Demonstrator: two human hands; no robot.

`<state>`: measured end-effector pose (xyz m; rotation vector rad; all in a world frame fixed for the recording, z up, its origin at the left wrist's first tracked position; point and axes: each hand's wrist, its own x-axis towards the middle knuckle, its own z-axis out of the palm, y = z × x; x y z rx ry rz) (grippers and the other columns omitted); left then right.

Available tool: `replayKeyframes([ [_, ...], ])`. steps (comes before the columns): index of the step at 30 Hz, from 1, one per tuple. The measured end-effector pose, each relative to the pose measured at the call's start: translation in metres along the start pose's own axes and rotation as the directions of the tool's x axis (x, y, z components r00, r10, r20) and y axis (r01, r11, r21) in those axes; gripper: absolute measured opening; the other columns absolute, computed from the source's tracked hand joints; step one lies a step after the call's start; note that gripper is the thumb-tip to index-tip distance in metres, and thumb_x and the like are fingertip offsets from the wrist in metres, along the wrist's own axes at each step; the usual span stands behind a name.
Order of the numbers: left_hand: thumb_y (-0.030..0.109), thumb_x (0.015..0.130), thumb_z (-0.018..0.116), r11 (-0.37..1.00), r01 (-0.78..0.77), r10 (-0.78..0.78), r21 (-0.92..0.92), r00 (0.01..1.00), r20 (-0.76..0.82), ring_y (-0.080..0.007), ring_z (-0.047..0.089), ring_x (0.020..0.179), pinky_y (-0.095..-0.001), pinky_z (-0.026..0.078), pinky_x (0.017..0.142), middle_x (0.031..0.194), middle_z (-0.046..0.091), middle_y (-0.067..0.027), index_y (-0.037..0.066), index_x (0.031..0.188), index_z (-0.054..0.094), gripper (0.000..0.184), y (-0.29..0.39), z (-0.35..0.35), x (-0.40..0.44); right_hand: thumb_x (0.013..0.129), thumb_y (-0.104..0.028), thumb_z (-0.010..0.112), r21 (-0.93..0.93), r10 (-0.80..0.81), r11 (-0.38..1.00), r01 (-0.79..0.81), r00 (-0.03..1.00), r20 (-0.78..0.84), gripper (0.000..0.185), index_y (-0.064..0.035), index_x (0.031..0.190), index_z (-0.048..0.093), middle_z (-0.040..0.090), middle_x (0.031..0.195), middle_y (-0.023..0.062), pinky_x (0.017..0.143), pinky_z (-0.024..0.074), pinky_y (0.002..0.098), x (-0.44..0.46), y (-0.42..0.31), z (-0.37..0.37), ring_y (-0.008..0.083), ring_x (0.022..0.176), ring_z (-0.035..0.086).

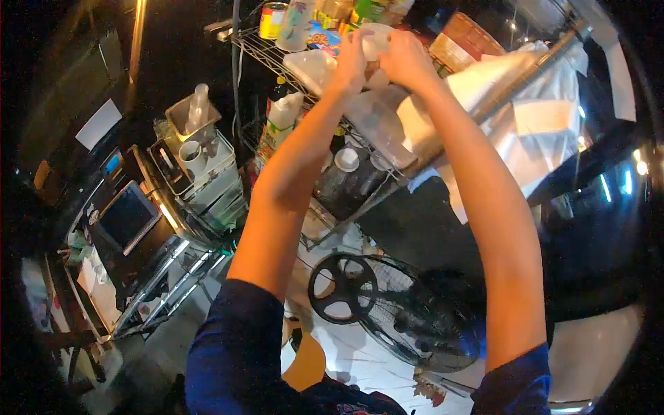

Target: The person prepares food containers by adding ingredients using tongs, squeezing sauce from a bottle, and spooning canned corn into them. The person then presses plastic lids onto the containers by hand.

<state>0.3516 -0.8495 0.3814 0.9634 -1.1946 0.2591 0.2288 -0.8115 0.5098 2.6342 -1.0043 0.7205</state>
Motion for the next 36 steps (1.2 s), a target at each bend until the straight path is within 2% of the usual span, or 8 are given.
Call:
replayKeyframes([
  [4, 0.007, 0.076, 0.078, 0.998, 0.037, -0.041, -0.044, 0.996, -0.073, -0.0369, 0.05, 0.118, -0.0429, 0.044, 0.099, 0.12, 0.053, -0.0196, 0.005, 0.115, 0.057, 0.044, 0.002, -0.003, 0.011, 0.077, -0.018, 0.07, -0.042, 0.088, 0.995, -0.089, 0.996, -0.007, 0.042, -0.0023, 0.116, 0.069, 0.069, 0.108, 0.0249, 0.092, 0.0519, 0.0431, 0.026, 0.021, 0.033, 0.0389, 0.103, 0.067],
  [8, 0.016, 0.083, 0.077, 0.949, 0.284, -0.316, -0.139, 0.851, -0.419, -0.033, 0.052, 0.117, -0.044, 0.044, 0.098, 0.116, 0.057, -0.0157, 0.002, 0.101, 0.059, 0.029, 0.005, -0.015, 0.018, 0.08, -0.027, 0.066, 0.166, 0.095, 0.986, -0.003, 0.828, -0.553, 0.042, -0.0033, 0.114, 0.071, 0.07, 0.107, 0.0248, 0.095, 0.0501, 0.0449, 0.046, 0.015, 0.025, 0.038, 0.106, 0.067],
  [11, 0.02, 0.084, 0.077, 0.982, 0.18, -0.176, -0.052, 0.792, -0.585, -0.0322, 0.054, 0.114, -0.0459, 0.044, 0.1, 0.113, 0.06, -0.0158, 0.001, 0.098, 0.057, 0.031, -0.005, -0.023, 0.025, 0.082, -0.026, 0.063, -0.008, 0.19, 0.982, -0.191, 0.981, -0.039, 0.037, -0.0095, 0.115, 0.07, 0.069, 0.112, 0.0229, 0.094, 0.0503, 0.0467, 0.044, 0.03, 0.051, 0.0388, 0.105, 0.066],
  [14, 0.022, 0.084, 0.078, 0.662, 0.285, -0.557, -0.694, 0.806, -0.201, -0.0346, 0.055, 0.119, -0.0467, 0.041, 0.106, 0.125, 0.057, -0.0205, 0.0, 0.106, 0.058, 0.037, 0.019, -0.048, 0.03, 0.084, -0.03, 0.065, 0.079, 0.223, 0.972, -0.222, 0.975, -0.004, 0.035, -0.0087, 0.11, 0.072, 0.069, 0.113, 0.0208, 0.091, 0.0525, 0.0471, 0.034, 0.027, 0.042, 0.039, 0.102, 0.067],
  [17, 0.021, 0.081, 0.074, 0.923, 0.336, -0.361, -0.19, 0.926, -0.116, -0.041, 0.044, 0.133, -0.0426, 0.037, 0.11, 0.151, 0.038, -0.0275, -0.003, 0.146, 0.037, 0.078, 0.004, -0.077, 0.036, 0.083, -0.027, 0.067, 0.008, 0.149, 0.989, -0.15, 0.988, 0.037, 0.03, -0.006, 0.104, 0.072, 0.07, 0.11, 0.0208, 0.089, 0.0538, 0.0471, 0.036, 0.026, 0.04, 0.04, 0.1, 0.067],
  [23, 0.011, 0.083, 0.065, 0.834, -0.211, 0.123, 0.51, 0.972, 0.202, -0.0405, 0.041, 0.135, -0.0554, 0.033, 0.109, 0.155, 0.033, -0.0247, -0.001, 0.146, 0.041, 0.069, 0.003, -0.048, 0.035, 0.087, -0.023, 0.068, -0.139, -0.076, 0.988, 0.064, 0.994, -0.081, 0.026, 0.0014, 0.093, 0.068, 0.069, 0.099, 0.0236, 0.083, 0.0527, 0.0483, 0.042, 0.038, 0.053, 0.0408, 0.095, 0.067],
  [30, 0.041, 0.077, 0.081, 0.898, 0.177, -0.29, 0.403, 0.927, 0.239, -0.038, 0.029, 0.145, -0.0556, 0.026, 0.115, 0.163, 0.018, -0.0201, 0.002, 0.157, 0.013, 0.112, 0.053, -0.053, 0.027, 0.091, -0.027, 0.066, -0.152, -0.063, 0.987, 0.046, 0.992, -0.108, 0.031, 0.0035, 0.095, 0.064, 0.069, 0.093, 0.0244, 0.08, 0.0524, 0.0474, 0.066, 0.047, 0.035, 0.0404, 0.09, 0.066],
  [36, 0.026, 0.08, 0.077, 0.967, 0.039, -0.032, 0.253, 0.999, -0.032, -0.0402, 0.044, 0.132, -0.0482, 0.04, 0.105, 0.148, 0.042, -0.0252, -0.002, 0.142, 0.044, 0.076, 0.033, -0.044, 0.025, 0.092, -0.029, 0.067, 0.134, 0.08, 0.988, -0.072, 0.995, -0.053, 0.033, 0.0029, 0.1, 0.063, 0.068, 0.096, 0.021, 0.08, 0.0524, 0.0427, 0.049, 0.006, -0.007, 0.0331, 0.09, 0.067],
])
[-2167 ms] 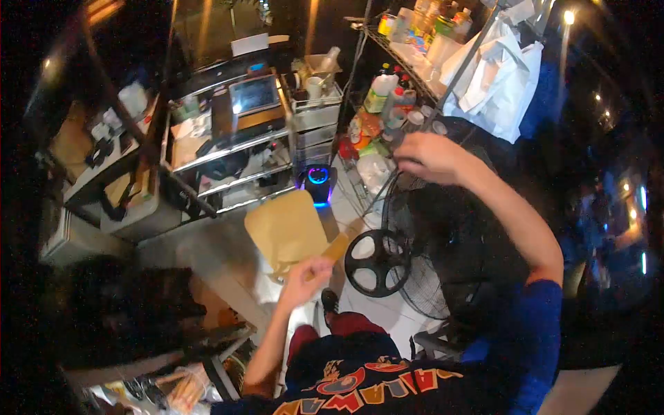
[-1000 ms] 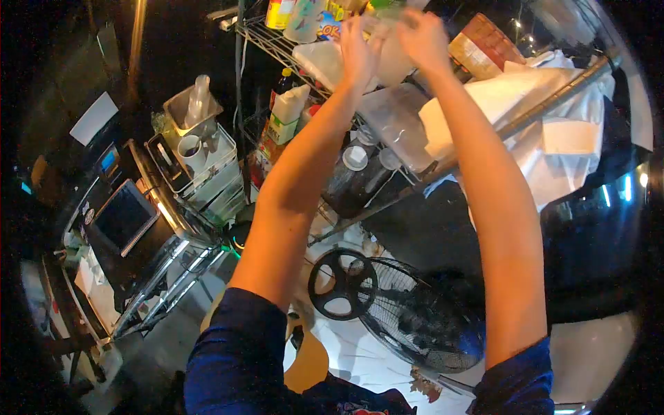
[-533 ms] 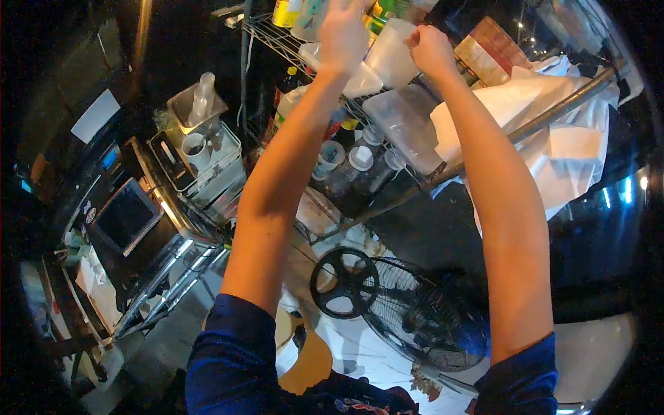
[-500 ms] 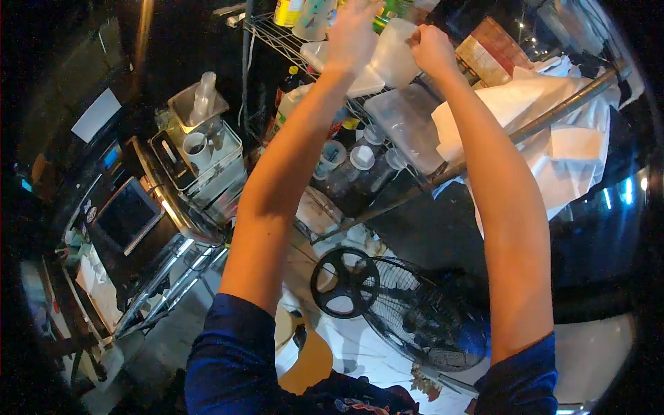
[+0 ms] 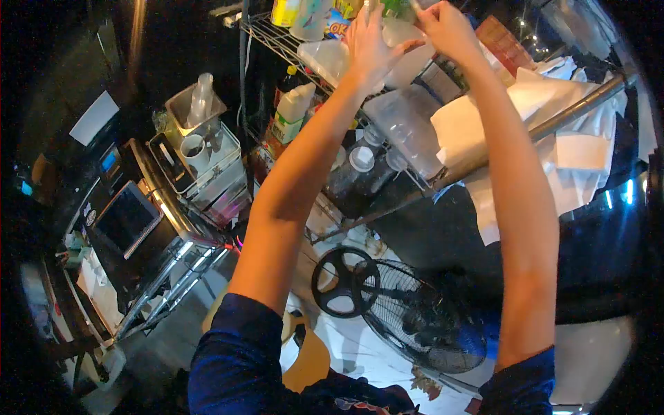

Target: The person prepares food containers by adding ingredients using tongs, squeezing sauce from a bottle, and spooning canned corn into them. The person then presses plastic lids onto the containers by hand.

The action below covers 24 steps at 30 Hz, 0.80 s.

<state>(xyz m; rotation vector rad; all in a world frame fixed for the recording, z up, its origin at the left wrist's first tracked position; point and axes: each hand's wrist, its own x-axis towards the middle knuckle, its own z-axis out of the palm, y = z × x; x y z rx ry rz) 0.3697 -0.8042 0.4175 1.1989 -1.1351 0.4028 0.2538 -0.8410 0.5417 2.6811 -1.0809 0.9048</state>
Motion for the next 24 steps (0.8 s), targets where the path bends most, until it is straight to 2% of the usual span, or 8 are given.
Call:
replayKeyframes([
  [3, 0.018, 0.086, 0.075, 0.977, -0.153, 0.109, -0.151, 0.958, -0.265, -0.0331, 0.054, 0.127, -0.0446, 0.043, 0.107, 0.137, 0.053, -0.0227, -0.001, 0.119, 0.057, 0.042, 0.0, 0.004, 0.011, 0.094, -0.028, 0.064, 0.076, -0.138, 0.987, 0.142, 0.989, -0.058, 0.03, 0.0023, 0.095, 0.061, 0.067, 0.089, 0.02, 0.077, 0.0511, 0.0413, -0.011, -0.014, -0.008, 0.0322, 0.085, 0.066],
  [5, 0.017, 0.092, 0.068, 0.967, -0.105, 0.044, -0.231, 0.965, -0.257, -0.0288, 0.056, 0.126, -0.0382, 0.049, 0.1, 0.145, 0.049, -0.0213, -0.002, 0.123, 0.059, 0.036, 0.005, -0.013, 0.012, 0.093, -0.023, 0.064, 0.209, -0.139, 0.966, 0.15, 0.988, -0.07, 0.026, 0.0028, 0.091, 0.06, 0.065, 0.092, 0.0244, 0.08, 0.0504, 0.0466, -0.028, -0.032, -0.019, 0.0414, 0.09, 0.064],
  [9, 0.017, 0.097, 0.06, 0.844, 0.072, -0.191, -0.532, 0.967, -0.171, -0.0283, 0.058, 0.121, -0.0378, 0.048, 0.097, 0.134, 0.058, -0.0196, -0.001, 0.117, 0.064, 0.027, 0.037, -0.049, 0.005, 0.093, -0.018, 0.064, 0.271, -0.228, 0.93, 0.249, 0.968, -0.106, 0.021, 0.0029, 0.094, 0.059, 0.064, 0.096, 0.0237, 0.081, 0.0494, 0.0468, -0.054, -0.057, -0.038, 0.0408, 0.091, 0.063],
  [11, 0.015, 0.096, 0.06, 0.806, 0.18, -0.269, -0.564, 0.96, -0.078, -0.0323, 0.056, 0.123, -0.0411, 0.046, 0.1, 0.134, 0.058, -0.0206, 0.0, 0.115, 0.064, 0.025, 0.083, -0.09, 0.0, 0.091, -0.017, 0.065, 0.256, -0.278, 0.916, 0.309, 0.949, -0.148, 0.021, 0.0011, 0.099, 0.059, 0.062, 0.088, 0.0136, 0.076, 0.0487, 0.0373, -0.076, -0.074, -0.046, 0.027, 0.083, 0.062],
  [13, 0.016, 0.095, 0.06, 0.81, 0.191, -0.259, -0.555, 0.965, -0.045, -0.0318, 0.056, 0.123, -0.041, 0.046, 0.1, 0.134, 0.057, -0.02, 0.0, 0.114, 0.064, 0.025, 0.119, -0.125, -0.016, 0.08, -0.013, 0.066, 0.117, -0.629, 0.718, 0.686, 0.712, -0.312, 0.023, -0.0016, 0.1, 0.061, 0.06, 0.094, 0.0129, 0.082, 0.048, 0.0404, -0.118, -0.107, -0.078, 0.0303, 0.094, 0.06],
  [14, 0.017, 0.095, 0.06, 0.809, 0.205, -0.257, -0.552, 0.966, -0.019, -0.0315, 0.056, 0.122, -0.0409, 0.046, 0.1, 0.134, 0.057, -0.0197, 0.001, 0.113, 0.064, 0.024, 0.138, -0.142, -0.028, 0.072, -0.02, 0.069, 0.05, -0.584, 0.8, 0.598, 0.794, -0.168, 0.033, -0.0046, 0.102, 0.067, 0.065, 0.101, 0.0157, 0.089, 0.0495, 0.0453, -0.135, -0.117, -0.082, 0.036, 0.102, 0.059],
  [16, 0.018, 0.095, 0.06, 0.789, 0.235, -0.253, -0.568, 0.966, 0.049, -0.031, 0.056, 0.122, -0.0407, 0.046, 0.099, 0.133, 0.057, -0.019, 0.001, 0.111, 0.064, 0.024, 0.178, -0.165, -0.055, 0.053, -0.045, 0.078, 0.332, -0.602, 0.718, 0.612, 0.785, -0.146, 0.057, -0.0085, 0.097, 0.071, 0.067, 0.1, 0.0124, 0.089, 0.0484, 0.0528, -0.186, -0.15, -0.125, 0.0349, 0.099, 0.061],
  [24, 0.023, 0.093, 0.061, 0.728, 0.254, -0.135, -0.636, 0.964, 0.23, -0.0291, 0.055, 0.12, -0.0401, 0.046, 0.098, 0.132, 0.056, -0.0164, 0.003, 0.105, 0.064, 0.023, 0.33, -0.184, -0.162, 0.065, -0.041, 0.071, -0.095, -0.524, 0.85, 0.518, 0.85, -0.056, 0.034, -0.0112, 0.082, 0.072, 0.068, 0.095, 0.0108, 0.087, 0.0502, 0.0493, -0.332, -0.14, -0.237, 0.0314, 0.098, 0.062],
])
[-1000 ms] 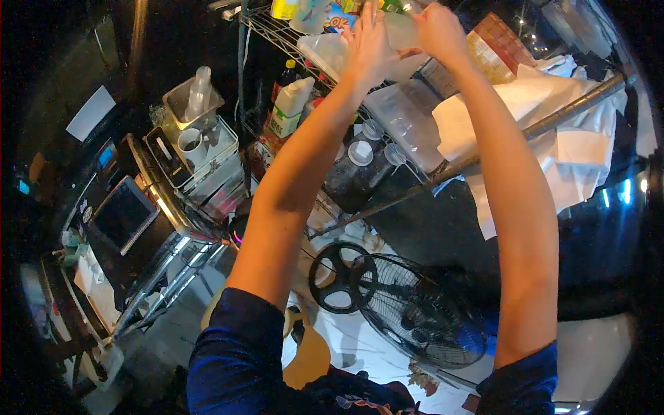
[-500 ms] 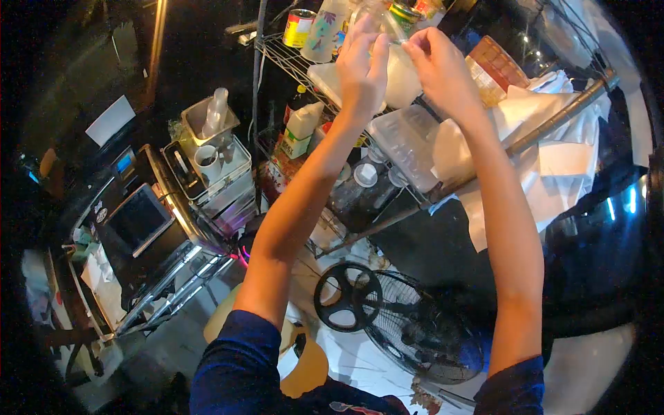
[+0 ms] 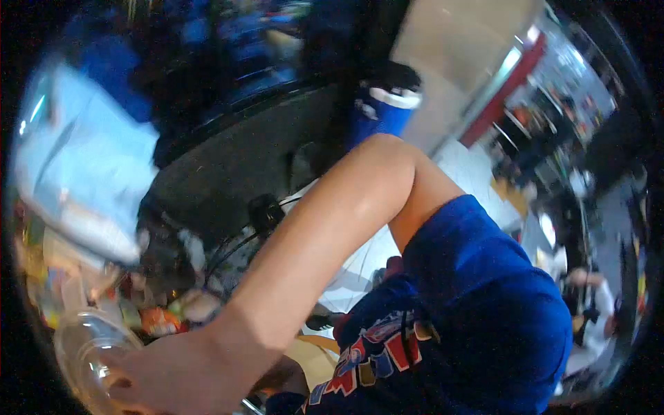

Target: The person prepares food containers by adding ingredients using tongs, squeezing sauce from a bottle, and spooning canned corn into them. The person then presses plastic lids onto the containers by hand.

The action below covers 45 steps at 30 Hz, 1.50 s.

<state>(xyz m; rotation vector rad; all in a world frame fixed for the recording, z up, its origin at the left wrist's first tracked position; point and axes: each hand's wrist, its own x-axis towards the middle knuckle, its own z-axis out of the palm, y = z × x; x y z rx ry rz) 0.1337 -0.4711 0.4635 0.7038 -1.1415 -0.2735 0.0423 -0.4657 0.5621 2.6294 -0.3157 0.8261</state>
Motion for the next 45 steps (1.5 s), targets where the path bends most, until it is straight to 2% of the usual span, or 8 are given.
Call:
replayKeyframes([
  [8, 0.028, 0.092, 0.062, 0.91, 0.21, 0.02, -0.357, 0.839, 0.544, -0.0271, 0.054, 0.119, -0.0395, 0.045, 0.096, 0.13, 0.055, -0.0138, 0.006, 0.098, 0.064, 0.023, 0.11, 0.177, -0.154, 0.073, -0.025, 0.068, -0.074, 0.62, 0.748, -0.659, 0.734, -0.277, 0.032, -0.009, 0.1, 0.063, 0.059, 0.097, 0.0117, 0.072, 0.0503, 0.0427, -0.258, -0.086, -0.19, 0.0321, 0.088, 0.058],
  [10, 0.029, 0.092, 0.062, 0.864, 0.338, 0.098, -0.374, 0.615, 0.783, -0.0266, 0.054, 0.118, -0.0393, 0.045, 0.096, 0.13, 0.055, -0.0132, 0.006, 0.097, 0.064, 0.023, 0.148, 0.238, -0.228, 0.073, -0.025, 0.072, -0.033, 0.87, 0.403, -0.915, 0.394, -0.296, 0.032, -0.0068, 0.098, 0.063, 0.06, 0.096, 0.0131, 0.074, 0.05, 0.0439, -0.341, -0.145, -0.242, 0.0343, 0.088, 0.058],
  [14, 0.016, 0.086, 0.07, 0.758, 0.599, 0.292, -0.259, 0.044, 0.955, -0.0286, 0.052, 0.122, -0.0411, 0.042, 0.103, 0.132, 0.052, -0.0139, 0.005, 0.092, 0.065, 0.013, 0.182, 0.346, -0.426, 0.077, -0.032, 0.074, 0.06, 0.849, -0.229, -0.972, -0.23, -0.476, 0.034, -0.0034, 0.089, 0.059, 0.056, 0.088, 0.0153, 0.074, 0.0453, 0.0455, -0.529, -0.272, -0.269, 0.0355, 0.087, 0.056],
  [19, 0.013, 0.087, 0.073, 0.778, 0.614, 0.311, 0.135, -0.563, 0.766, -0.0244, 0.051, 0.12, -0.0367, 0.041, 0.102, 0.127, 0.053, -0.0123, 0.004, 0.095, 0.068, 0.013, 0.257, 0.406, -0.609, 0.077, -0.035, 0.074, 0.228, 0.551, -0.553, -0.802, -0.557, -0.621, 0.037, -0.0033, 0.077, 0.055, 0.054, 0.076, 0.0155, 0.071, 0.0446, 0.0461, -0.655, -0.407, -0.3, 0.0373, 0.078, 0.056],
  [29, 0.011, 0.093, 0.069, 0.737, 0.597, 0.574, 0.316, -0.8, 0.175, -0.0204, 0.057, 0.111, -0.0303, 0.048, 0.093, 0.125, 0.05, -0.0096, 0.0, 0.093, 0.066, 0.011, 0.446, 0.502, -0.79, 0.066, -0.019, 0.075, 0.56, -0.169, -0.635, -0.532, -0.612, -0.773, 0.027, -0.0044, 0.068, 0.053, 0.057, 0.072, 0.0124, 0.067, 0.0475, 0.0396, -0.71, -0.554, -0.401, 0.0303, 0.072, 0.059],
  [35, 0.019, 0.098, 0.061, 0.705, 0.378, 0.564, 0.6, -0.811, -0.153, -0.034, 0.059, 0.121, -0.0557, 0.054, 0.098, 0.12, 0.057, -0.0142, -0.003, 0.107, 0.062, 0.024, 0.57, 0.568, -0.958, 0.066, -0.005, 0.073, 0.667, -0.584, -0.624, -0.407, -0.325, -0.744, 0.021, -0.0023, 0.07, 0.052, 0.055, 0.07, 0.0099, 0.065, 0.0459, 0.0332, -0.74, -0.629, -0.436, 0.0224, 0.066, 0.055],
  [42, 0.024, 0.094, 0.067, 0.858, 0.37, 0.498, 0.357, -0.771, -0.397, -0.0185, 0.068, 0.094, -0.0313, 0.055, 0.071, 0.109, 0.068, -0.0142, 0.002, 0.119, 0.064, 0.033, 0.686, 0.538, -1.148, 0.069, -0.007, 0.069, 0.719, -0.702, -0.683, -0.127, -0.157, -0.695, 0.02, -0.0005, 0.072, 0.051, 0.054, 0.072, 0.0121, 0.062, 0.0444, 0.0356, -0.828, -0.664, -0.468, 0.0265, 0.065, 0.054],
  [45, 0.021, 0.091, 0.07, 0.809, 0.577, 0.523, -0.111, -0.794, -0.31, -0.0167, 0.068, 0.08, -0.0287, 0.056, 0.065, 0.102, 0.071, -0.0152, 0.001, 0.118, 0.064, 0.034, 0.693, 0.549, -1.21, 0.069, -0.011, 0.07, 0.729, -0.718, -0.683, 0.041, -0.221, -0.66, 0.021, -0.001, 0.076, 0.053, 0.056, 0.077, 0.0135, 0.067, 0.0459, 0.0383, -0.853, -0.657, -0.486, 0.0298, 0.073, 0.056],
])
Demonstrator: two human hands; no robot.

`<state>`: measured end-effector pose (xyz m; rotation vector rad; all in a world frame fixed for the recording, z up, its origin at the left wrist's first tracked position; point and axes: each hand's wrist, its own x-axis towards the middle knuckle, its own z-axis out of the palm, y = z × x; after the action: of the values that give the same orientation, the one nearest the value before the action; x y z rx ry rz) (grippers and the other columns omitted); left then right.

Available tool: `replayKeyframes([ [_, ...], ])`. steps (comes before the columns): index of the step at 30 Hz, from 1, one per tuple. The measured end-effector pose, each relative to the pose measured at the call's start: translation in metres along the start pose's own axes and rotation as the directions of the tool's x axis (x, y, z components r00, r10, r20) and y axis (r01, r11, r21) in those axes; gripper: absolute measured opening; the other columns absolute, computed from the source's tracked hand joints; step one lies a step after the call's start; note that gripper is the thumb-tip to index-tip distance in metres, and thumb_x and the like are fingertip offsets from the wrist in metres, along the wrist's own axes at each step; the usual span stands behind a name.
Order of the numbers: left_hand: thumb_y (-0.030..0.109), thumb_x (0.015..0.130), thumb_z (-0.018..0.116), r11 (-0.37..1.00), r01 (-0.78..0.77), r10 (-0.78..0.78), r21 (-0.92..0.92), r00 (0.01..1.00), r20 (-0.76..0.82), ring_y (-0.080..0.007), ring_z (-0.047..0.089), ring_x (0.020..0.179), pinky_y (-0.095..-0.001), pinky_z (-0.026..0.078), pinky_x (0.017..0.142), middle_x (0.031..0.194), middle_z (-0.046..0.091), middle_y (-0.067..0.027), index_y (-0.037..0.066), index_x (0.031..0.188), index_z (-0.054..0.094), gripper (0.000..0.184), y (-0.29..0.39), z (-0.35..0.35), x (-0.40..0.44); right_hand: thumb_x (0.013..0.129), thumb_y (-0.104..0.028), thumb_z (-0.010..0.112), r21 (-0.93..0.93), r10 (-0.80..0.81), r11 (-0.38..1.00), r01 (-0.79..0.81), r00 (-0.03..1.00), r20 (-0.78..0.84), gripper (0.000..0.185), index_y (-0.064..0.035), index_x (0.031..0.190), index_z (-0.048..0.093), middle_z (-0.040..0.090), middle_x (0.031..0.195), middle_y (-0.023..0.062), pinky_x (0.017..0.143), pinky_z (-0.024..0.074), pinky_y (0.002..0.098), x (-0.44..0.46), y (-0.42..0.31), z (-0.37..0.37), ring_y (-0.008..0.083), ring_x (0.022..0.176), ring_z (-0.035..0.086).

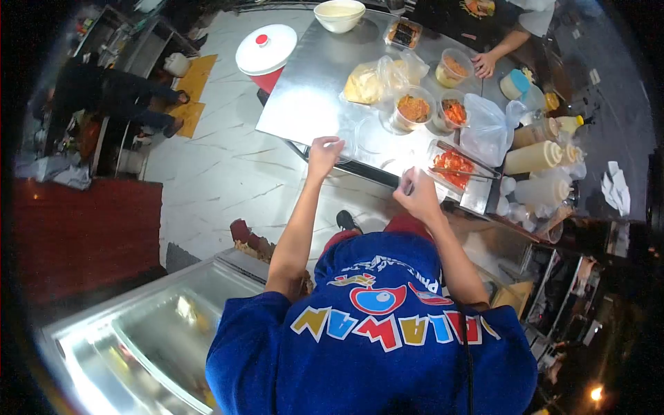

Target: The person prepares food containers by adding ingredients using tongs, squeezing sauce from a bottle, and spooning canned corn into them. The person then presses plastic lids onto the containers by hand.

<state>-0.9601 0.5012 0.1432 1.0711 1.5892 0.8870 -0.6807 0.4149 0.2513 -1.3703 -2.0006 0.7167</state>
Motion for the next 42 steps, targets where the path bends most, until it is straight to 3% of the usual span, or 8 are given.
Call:
replayKeyframes([
  [6, -0.006, 0.085, 0.057, 0.98, -0.194, 0.201, 0.052, 0.962, -0.183, -0.0238, 0.066, 0.075, -0.0328, 0.054, 0.071, 0.113, 0.06, -0.0168, 0.006, 0.132, 0.058, 0.048, -0.013, -0.052, 0.015, 0.068, -0.018, 0.072, -0.329, -0.116, 0.934, 0.14, 0.989, 0.092, 0.027, -0.0031, 0.088, 0.062, 0.061, 0.094, 0.0153, 0.081, 0.0472, 0.0453, 0.08, -0.008, 0.071, 0.0322, 0.092, 0.058],
  [12, -0.012, 0.082, 0.051, 0.481, -0.606, 0.756, 0.634, 0.653, 0.052, -0.0327, 0.058, 0.11, -0.0409, 0.049, 0.092, 0.132, 0.059, -0.0152, 0.013, 0.153, 0.036, 0.076, 0.062, -0.057, 0.027, 0.077, -0.015, 0.065, -0.66, -0.024, 0.742, 0.118, 0.988, 0.15, 0.02, -0.0054, 0.094, 0.067, 0.062, 0.098, 0.0125, 0.083, 0.0465, 0.0439, 0.114, 0.021, 0.107, 0.0293, 0.097, 0.058],
  [18, -0.01, 0.084, 0.046, 0.291, -0.697, 0.636, 0.655, 0.653, 0.412, -0.043, 0.042, 0.134, -0.0625, 0.029, 0.111, 0.15, 0.044, -0.0176, 0.008, 0.154, 0.032, 0.073, 0.008, -0.015, 0.059, 0.083, -0.022, 0.064, -0.268, 0.071, 0.963, -0.012, 0.975, 0.213, 0.024, -0.0019, 0.096, 0.066, 0.062, 0.106, 0.0155, 0.085, 0.0489, 0.0476, 0.013, 0.013, 0.073, 0.0358, 0.101, 0.06],
  [22, 0.018, 0.09, 0.058, 0.474, -0.722, 0.58, 0.504, 0.687, 0.438, -0.0425, 0.033, 0.141, -0.0599, 0.016, 0.117, 0.155, 0.039, -0.0171, 0.002, 0.152, 0.032, 0.069, -0.003, -0.001, 0.057, 0.082, -0.022, 0.066, -0.248, 0.575, 0.818, -0.519, 0.744, 0.341, 0.029, -0.0011, 0.101, 0.07, 0.071, 0.103, 0.0199, 0.085, 0.0529, 0.0429, -0.106, 0.059, 0.035, 0.0347, 0.095, 0.067],
  [26, 0.026, 0.094, 0.057, 0.667, -0.538, 0.447, 0.515, 0.842, 0.301, -0.0375, 0.031, 0.143, -0.0483, 0.028, 0.117, 0.151, 0.039, -0.0215, -0.001, 0.148, 0.038, 0.063, -0.013, 0.006, 0.056, 0.08, -0.024, 0.064, 0.108, 0.83, 0.554, -0.825, 0.539, -0.142, 0.026, -0.0017, 0.09, 0.072, 0.072, 0.086, 0.0183, 0.076, 0.0552, 0.041, -0.272, 0.136, 0.019, 0.032, 0.078, 0.07],
  [31, 0.017, 0.096, 0.057, 0.522, -0.825, 0.755, 0.215, 0.564, 0.334, -0.0336, 0.059, 0.109, -0.0449, 0.042, 0.101, 0.112, 0.065, -0.0191, -0.006, 0.116, 0.062, 0.031, 0.108, 0.1, -0.072, 0.08, -0.024, 0.062, 0.295, 0.978, -0.022, -0.955, -0.082, -0.19, 0.024, -0.0039, 0.088, 0.074, 0.072, 0.077, 0.0152, 0.067, 0.0557, 0.0404, -0.465, 0.194, 0.059, 0.0286, 0.066, 0.069],
  [37, 0.005, 0.092, 0.057, 0.631, -0.682, 0.652, -0.37, 0.208, 0.729, -0.022, 0.059, 0.07, -0.0324, 0.047, 0.068, 0.076, 0.062, -0.0105, -0.002, 0.092, 0.065, 0.011, 0.161, 0.34, -0.26, 0.083, -0.023, 0.062, 0.359, 0.838, 0.392, -0.847, 0.167, -0.52, 0.027, -0.002, 0.096, 0.072, 0.071, 0.084, 0.0171, 0.073, 0.0553, 0.0402, -0.578, 0.205, 0.095, 0.0325, 0.077, 0.069],
  [42, -0.004, 0.085, 0.06, 0.493, -0.564, 0.635, -0.663, -0.288, 0.717, -0.0216, 0.059, 0.066, -0.0313, 0.047, 0.062, 0.074, 0.065, -0.0116, 0.0, 0.09, 0.068, 0.01, 0.191, 0.537, -0.405, 0.093, -0.024, 0.059, 0.608, 0.834, 0.271, -0.746, -0.133, -0.535, 0.027, -0.0008, 0.101, 0.068, 0.07, 0.096, 0.0169, 0.079, 0.0535, 0.0391, -0.628, 0.148, -0.063, 0.0321, 0.087, 0.068],
])
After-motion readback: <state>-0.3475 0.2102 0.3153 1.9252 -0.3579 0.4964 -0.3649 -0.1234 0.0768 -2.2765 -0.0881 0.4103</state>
